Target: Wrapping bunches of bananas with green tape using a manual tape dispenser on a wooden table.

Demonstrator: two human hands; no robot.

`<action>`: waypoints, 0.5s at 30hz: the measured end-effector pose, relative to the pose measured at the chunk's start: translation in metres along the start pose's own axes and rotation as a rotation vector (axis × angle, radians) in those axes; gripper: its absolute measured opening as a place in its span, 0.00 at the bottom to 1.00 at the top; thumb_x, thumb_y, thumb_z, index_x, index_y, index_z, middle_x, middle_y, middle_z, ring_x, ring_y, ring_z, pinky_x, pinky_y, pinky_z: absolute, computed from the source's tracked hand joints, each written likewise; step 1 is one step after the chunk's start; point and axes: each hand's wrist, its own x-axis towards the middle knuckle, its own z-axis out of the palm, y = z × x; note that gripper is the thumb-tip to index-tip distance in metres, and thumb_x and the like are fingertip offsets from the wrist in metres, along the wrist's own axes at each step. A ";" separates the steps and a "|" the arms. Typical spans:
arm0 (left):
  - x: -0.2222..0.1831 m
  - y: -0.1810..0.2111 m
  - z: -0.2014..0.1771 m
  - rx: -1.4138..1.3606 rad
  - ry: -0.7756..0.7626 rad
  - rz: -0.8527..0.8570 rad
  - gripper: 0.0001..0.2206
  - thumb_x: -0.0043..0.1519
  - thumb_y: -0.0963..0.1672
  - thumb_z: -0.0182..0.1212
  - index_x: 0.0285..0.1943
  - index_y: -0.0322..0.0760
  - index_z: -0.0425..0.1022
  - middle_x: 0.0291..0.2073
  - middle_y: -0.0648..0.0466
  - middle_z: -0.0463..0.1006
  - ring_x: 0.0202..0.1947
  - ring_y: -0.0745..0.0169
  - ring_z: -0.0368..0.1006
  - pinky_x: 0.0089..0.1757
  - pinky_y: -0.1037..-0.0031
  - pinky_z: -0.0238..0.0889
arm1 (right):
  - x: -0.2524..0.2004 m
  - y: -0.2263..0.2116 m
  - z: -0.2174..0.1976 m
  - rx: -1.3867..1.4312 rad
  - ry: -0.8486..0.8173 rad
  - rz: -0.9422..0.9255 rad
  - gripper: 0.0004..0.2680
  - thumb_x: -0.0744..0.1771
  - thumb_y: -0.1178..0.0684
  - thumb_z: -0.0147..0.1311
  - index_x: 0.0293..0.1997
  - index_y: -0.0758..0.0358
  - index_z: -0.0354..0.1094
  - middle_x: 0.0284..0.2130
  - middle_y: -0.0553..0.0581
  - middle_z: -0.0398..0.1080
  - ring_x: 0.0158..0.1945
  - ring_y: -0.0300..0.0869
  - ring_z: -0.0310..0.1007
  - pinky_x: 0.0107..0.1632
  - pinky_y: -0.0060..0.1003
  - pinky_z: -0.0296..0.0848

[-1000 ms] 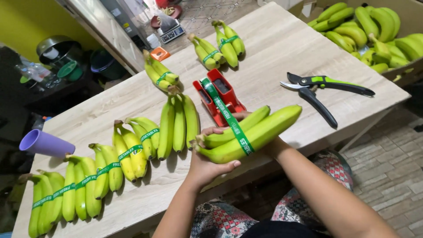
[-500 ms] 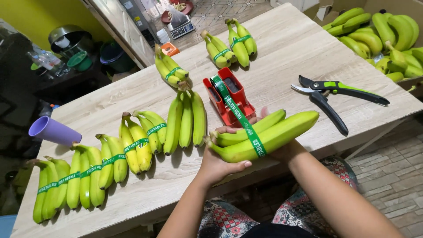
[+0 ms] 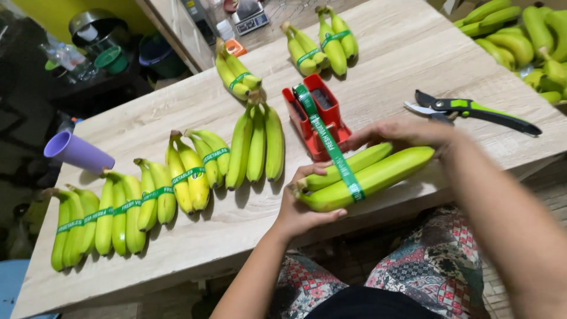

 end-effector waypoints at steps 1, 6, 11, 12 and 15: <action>0.000 -0.002 0.001 -0.001 0.002 0.012 0.35 0.34 0.41 0.86 0.52 0.38 0.70 0.56 0.45 0.79 0.56 0.49 0.75 0.50 0.58 0.72 | 0.002 -0.019 0.008 -0.256 0.113 0.091 0.25 0.65 0.39 0.49 0.64 0.67 0.69 0.56 0.66 0.75 0.54 0.52 0.74 0.51 0.48 0.75; 0.003 -0.007 0.002 -0.016 -0.022 0.013 0.36 0.35 0.39 0.85 0.54 0.36 0.70 0.53 0.39 0.79 0.54 0.44 0.75 0.50 0.55 0.74 | 0.038 -0.031 0.033 -0.784 0.401 0.361 0.17 0.66 0.44 0.57 0.60 0.51 0.76 0.47 0.58 0.80 0.47 0.50 0.75 0.42 0.44 0.77; -0.007 -0.011 0.005 0.093 0.006 0.037 0.34 0.35 0.42 0.85 0.51 0.41 0.71 0.57 0.45 0.79 0.58 0.44 0.75 0.53 0.53 0.70 | 0.074 0.003 0.005 -0.653 0.526 0.242 0.10 0.66 0.46 0.59 0.39 0.61 0.82 0.26 0.58 0.78 0.27 0.44 0.76 0.19 0.31 0.63; -0.006 -0.011 0.005 0.093 0.013 0.034 0.34 0.35 0.42 0.85 0.51 0.41 0.71 0.57 0.45 0.79 0.58 0.44 0.75 0.53 0.53 0.70 | 0.074 0.006 0.005 -0.655 0.519 0.245 0.10 0.66 0.46 0.59 0.39 0.61 0.82 0.26 0.58 0.78 0.27 0.44 0.76 0.19 0.31 0.63; -0.007 -0.013 0.006 0.126 0.012 0.045 0.33 0.35 0.43 0.84 0.51 0.41 0.71 0.56 0.46 0.80 0.57 0.44 0.75 0.53 0.54 0.69 | 0.071 0.010 0.009 -0.579 0.525 0.222 0.07 0.66 0.52 0.61 0.38 0.65 0.81 0.27 0.58 0.77 0.24 0.42 0.75 0.18 0.24 0.62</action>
